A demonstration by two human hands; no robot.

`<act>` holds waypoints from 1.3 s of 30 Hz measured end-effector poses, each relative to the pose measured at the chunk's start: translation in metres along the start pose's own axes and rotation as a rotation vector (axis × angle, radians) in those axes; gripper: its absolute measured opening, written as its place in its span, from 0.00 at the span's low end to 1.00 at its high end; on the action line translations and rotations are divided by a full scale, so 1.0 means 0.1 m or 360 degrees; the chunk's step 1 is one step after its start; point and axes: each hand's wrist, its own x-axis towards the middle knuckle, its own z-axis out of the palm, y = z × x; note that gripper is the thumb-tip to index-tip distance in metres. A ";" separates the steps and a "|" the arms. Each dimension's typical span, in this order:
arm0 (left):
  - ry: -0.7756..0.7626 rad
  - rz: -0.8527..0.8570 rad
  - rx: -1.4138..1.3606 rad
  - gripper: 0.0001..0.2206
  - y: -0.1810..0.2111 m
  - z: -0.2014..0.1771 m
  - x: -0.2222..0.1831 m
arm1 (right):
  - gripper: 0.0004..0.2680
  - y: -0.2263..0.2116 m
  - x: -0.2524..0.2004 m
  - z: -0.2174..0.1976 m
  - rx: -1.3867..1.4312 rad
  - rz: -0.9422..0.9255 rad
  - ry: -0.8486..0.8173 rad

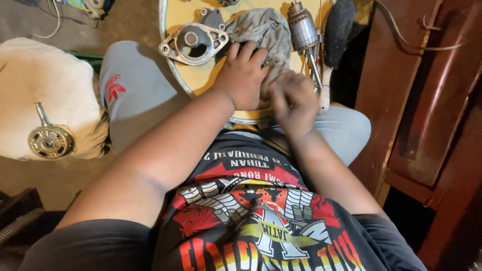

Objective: Cleaning and sanding the commutator of a starter motor armature to restore electrical contact

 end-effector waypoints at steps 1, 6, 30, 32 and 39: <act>-0.0004 0.0000 -0.0005 0.24 0.00 0.00 -0.01 | 0.05 0.02 -0.04 0.02 -0.0001 0.0006 -0.0003; -0.0111 -0.0037 -0.0130 0.15 0.00 -0.01 -0.02 | 0.04 0.02 -0.21 0.07 -0.0008 -0.0050 -0.0023; 0.0121 0.0071 0.0092 0.27 -0.06 0.06 -0.01 | 0.05 0.27 0.04 0.04 -0.0309 0.0247 0.0102; 0.0128 0.0071 0.0087 0.18 -0.05 0.11 -0.07 | 0.04 0.03 0.00 0.03 -0.0224 0.0151 -0.0008; 0.0164 0.0099 0.0097 0.12 -0.09 0.15 -0.06 | 0.04 -0.16 0.01 0.04 -0.0125 -0.0059 -0.0067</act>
